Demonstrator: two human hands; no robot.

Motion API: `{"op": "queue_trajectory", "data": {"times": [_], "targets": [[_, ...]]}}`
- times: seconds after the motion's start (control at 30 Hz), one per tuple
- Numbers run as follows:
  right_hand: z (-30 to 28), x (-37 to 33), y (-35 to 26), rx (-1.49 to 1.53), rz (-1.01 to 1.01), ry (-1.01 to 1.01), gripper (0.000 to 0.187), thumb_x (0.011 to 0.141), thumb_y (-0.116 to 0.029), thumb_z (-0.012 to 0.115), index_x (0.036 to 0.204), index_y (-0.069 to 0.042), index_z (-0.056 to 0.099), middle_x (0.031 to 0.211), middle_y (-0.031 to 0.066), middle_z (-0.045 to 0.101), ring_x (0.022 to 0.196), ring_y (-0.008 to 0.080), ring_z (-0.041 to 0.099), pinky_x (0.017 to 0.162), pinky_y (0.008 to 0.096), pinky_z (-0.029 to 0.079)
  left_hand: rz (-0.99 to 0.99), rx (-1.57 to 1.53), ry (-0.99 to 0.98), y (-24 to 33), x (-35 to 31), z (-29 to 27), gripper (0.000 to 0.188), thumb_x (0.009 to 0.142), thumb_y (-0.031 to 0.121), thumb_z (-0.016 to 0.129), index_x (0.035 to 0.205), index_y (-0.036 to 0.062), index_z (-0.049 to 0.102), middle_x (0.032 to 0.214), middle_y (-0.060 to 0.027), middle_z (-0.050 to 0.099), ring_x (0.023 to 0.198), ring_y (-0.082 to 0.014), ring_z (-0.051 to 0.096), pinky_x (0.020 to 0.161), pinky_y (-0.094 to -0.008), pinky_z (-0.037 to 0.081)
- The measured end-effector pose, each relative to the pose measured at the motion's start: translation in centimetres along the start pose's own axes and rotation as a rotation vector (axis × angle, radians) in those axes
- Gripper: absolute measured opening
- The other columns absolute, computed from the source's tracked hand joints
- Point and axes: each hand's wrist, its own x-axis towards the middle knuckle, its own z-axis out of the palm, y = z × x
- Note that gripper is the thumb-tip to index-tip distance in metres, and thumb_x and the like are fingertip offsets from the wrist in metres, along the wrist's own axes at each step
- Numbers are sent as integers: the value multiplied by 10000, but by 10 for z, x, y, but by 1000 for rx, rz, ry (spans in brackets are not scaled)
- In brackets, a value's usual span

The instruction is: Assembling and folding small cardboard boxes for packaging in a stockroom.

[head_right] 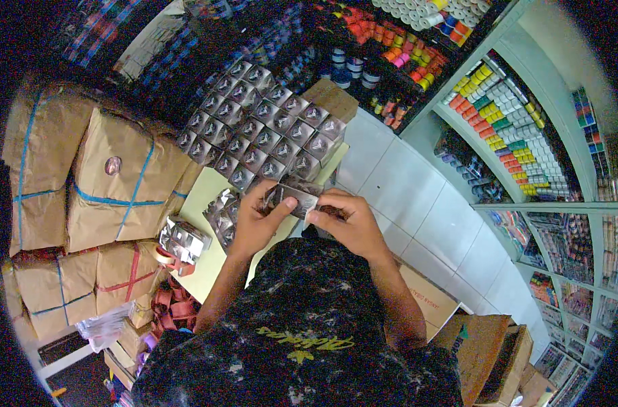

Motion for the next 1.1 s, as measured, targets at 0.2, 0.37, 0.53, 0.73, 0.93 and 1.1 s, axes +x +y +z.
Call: {"op": "queue_trajectory", "data": {"times": [0.2,0.37,0.53,0.73,0.93,1.1], "targets": [[5,6,-6,-94,-32,110,210,883,-159,779,811,16,688,712,10,569,669,84,499,605,268,384,-36,-77,23,1,0,2,215,914,124,760,1060,16,646,881,37,634,800,-29,544,705,-220,437],[2,8,-5,-181,0,184,187,881,-151,779,821,15,715,732,26,638,672,85,542,615,267,412,91,40,-36,13,1,8,395,797,128,861,1100,16,633,980,-7,654,914,-74,592,823,-251,474],[-5,10,-6,-56,15,128,183,926,-144,721,1004,20,741,912,92,726,832,127,647,765,280,496,21,-95,-37,13,6,6,457,817,62,837,1195,4,586,1007,-18,669,930,-88,617,841,-270,503],[-21,13,-23,-135,-203,-72,329,943,-95,673,1252,16,684,1122,118,740,1022,181,687,938,298,504,-137,-396,222,13,16,-2,401,866,47,782,1211,-17,588,1064,-72,707,943,-138,680,840,-309,562],[-9,14,-29,-377,-25,199,284,910,-121,707,1189,-79,737,1020,151,755,937,222,728,885,337,537,-211,-557,253,7,20,9,370,926,79,734,1238,-3,554,1094,-72,697,938,-141,671,834,-313,545],[2,23,-19,-553,-338,305,345,906,-124,703,1244,-53,699,1075,167,738,961,316,712,895,376,544,-311,-630,397,23,20,26,375,942,106,723,1255,36,530,1130,-91,667,1018,-162,647,853,-346,536]]}}
